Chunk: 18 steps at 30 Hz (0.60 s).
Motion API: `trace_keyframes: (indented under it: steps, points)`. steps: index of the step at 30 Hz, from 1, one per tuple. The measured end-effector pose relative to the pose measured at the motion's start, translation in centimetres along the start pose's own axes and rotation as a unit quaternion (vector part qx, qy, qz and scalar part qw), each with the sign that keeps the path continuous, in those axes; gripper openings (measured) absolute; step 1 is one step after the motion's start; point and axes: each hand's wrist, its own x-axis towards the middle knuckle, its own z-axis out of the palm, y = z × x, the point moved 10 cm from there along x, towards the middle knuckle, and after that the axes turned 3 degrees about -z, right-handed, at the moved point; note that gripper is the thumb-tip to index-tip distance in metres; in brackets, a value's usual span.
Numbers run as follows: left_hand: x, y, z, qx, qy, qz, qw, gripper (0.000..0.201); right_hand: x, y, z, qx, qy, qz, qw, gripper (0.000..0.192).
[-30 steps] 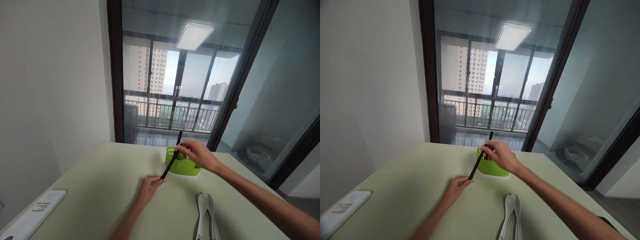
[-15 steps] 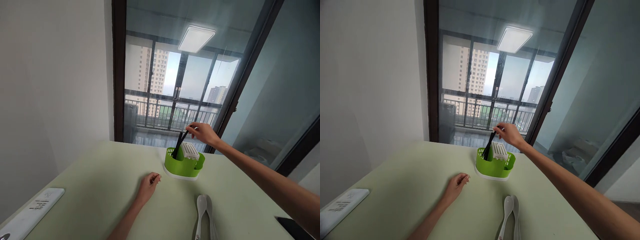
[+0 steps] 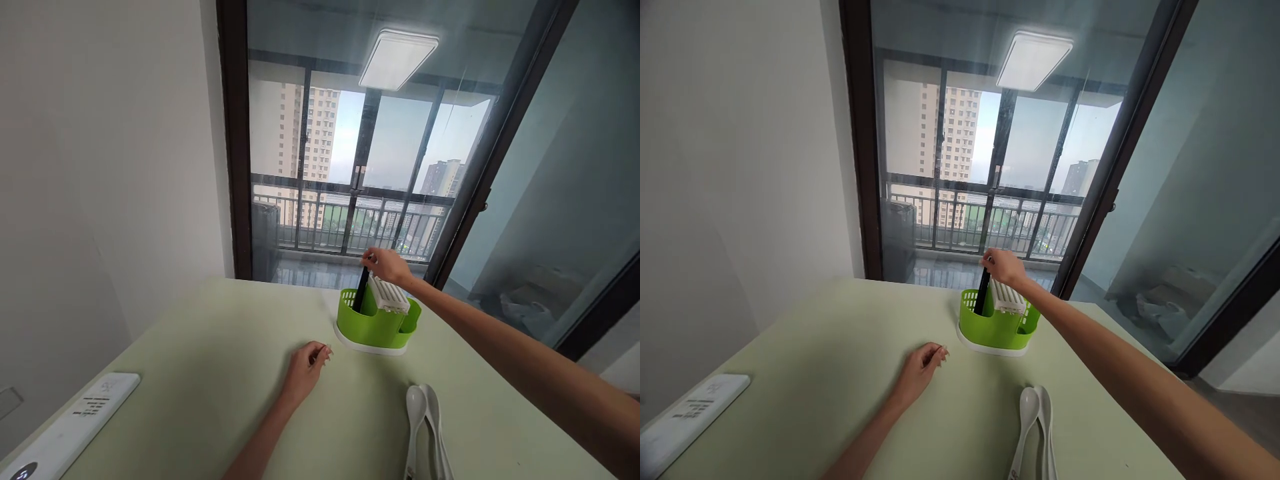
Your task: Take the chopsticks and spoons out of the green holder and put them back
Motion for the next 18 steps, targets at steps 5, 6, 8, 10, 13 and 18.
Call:
trace_keyframes:
  steps: [5,6,8,10,13,18]
  points:
    - [0.1,0.2,-0.2,-0.007,-0.002,0.002,1.000,0.044,-1.0,-2.7,-6.5,-0.053,0.069,-0.021,0.996,0.029]
    - [0.1,0.3,-0.2,-0.008,-0.003,0.002,1.000,0.044,-1.7,-3.9,-7.7,-0.063,0.073,-0.043,0.994,0.028]
    - [0.1,0.3,-0.2,-0.009,-0.004,-0.001,1.000,0.044,-3.8,-7.3,-9.2,-0.108,0.067,-0.124,0.984,0.027]
    - [0.2,0.3,-0.2,-0.010,-0.004,-0.003,1.000,0.044,-6.7,-10.2,-9.1,-0.123,0.034,-0.198,0.972,0.030]
    - [0.2,0.3,-0.3,-0.004,-0.006,-0.006,1.000,0.044,-12.6,-13.3,-6.7,-0.151,-0.036,-0.309,0.938,0.031]
    - [0.3,0.4,-0.2,0.014,-0.009,-0.006,1.000,0.043,-21.3,-12.9,-1.4,-0.188,-0.132,-0.408,0.883,0.029]
